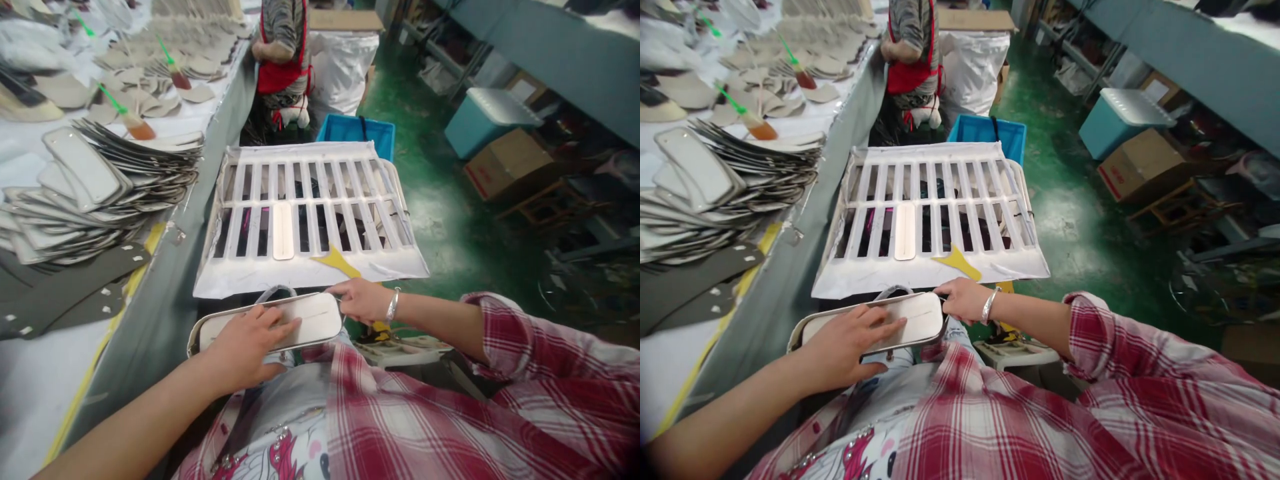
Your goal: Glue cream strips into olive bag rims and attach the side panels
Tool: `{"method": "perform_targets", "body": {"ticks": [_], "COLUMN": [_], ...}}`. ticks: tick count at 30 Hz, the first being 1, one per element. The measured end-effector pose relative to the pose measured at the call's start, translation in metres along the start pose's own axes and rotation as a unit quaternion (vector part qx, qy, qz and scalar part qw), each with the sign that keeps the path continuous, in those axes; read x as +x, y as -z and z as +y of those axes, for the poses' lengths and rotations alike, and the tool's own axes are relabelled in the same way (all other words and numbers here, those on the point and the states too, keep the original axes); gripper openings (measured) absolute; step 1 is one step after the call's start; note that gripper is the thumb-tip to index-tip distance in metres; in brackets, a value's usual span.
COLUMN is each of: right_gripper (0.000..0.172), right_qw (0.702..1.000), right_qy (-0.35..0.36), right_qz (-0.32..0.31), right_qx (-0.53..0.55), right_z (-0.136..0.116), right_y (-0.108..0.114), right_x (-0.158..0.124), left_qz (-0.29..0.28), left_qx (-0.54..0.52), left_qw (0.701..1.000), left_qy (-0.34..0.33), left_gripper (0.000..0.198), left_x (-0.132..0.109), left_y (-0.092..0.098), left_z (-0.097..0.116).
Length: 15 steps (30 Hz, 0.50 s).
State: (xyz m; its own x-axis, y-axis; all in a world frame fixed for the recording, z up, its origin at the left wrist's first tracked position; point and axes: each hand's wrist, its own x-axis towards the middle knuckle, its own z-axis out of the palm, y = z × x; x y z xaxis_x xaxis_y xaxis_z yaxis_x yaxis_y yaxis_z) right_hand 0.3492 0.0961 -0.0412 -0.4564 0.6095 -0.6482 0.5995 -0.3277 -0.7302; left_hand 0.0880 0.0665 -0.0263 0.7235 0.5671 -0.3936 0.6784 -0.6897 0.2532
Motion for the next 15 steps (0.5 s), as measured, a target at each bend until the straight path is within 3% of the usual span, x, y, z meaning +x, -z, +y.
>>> {"method": "perform_targets", "body": {"ticks": [6, 10, 13, 15], "right_gripper": [0.063, 0.055, 0.053, 0.058], "right_qw": [1.0, 0.997, 0.994, 0.991], "right_qy": [-0.007, 0.052, 0.071, 0.064], "right_qz": [0.014, 0.045, 0.074, 0.03], "right_qx": [0.012, -0.02, 0.034, 0.116], "right_z": [-0.003, -0.009, -0.008, 0.002], "right_y": [-0.001, -0.007, -0.009, -0.005], "right_x": [-0.005, -0.008, -0.012, -0.012], "left_qz": [0.022, 0.022, 0.01, 0.004], "left_qx": [0.057, 0.09, 0.095, 0.091], "left_qw": [0.998, 0.996, 0.995, 0.996], "left_qy": [0.01, -0.002, -0.001, 0.0], "left_gripper": [0.051, 0.052, 0.053, 0.051], "left_x": [0.002, 0.0, -0.002, -0.003], "left_y": [-0.011, -0.016, -0.014, -0.012], "left_z": [0.005, 0.011, 0.011, 0.011]}}
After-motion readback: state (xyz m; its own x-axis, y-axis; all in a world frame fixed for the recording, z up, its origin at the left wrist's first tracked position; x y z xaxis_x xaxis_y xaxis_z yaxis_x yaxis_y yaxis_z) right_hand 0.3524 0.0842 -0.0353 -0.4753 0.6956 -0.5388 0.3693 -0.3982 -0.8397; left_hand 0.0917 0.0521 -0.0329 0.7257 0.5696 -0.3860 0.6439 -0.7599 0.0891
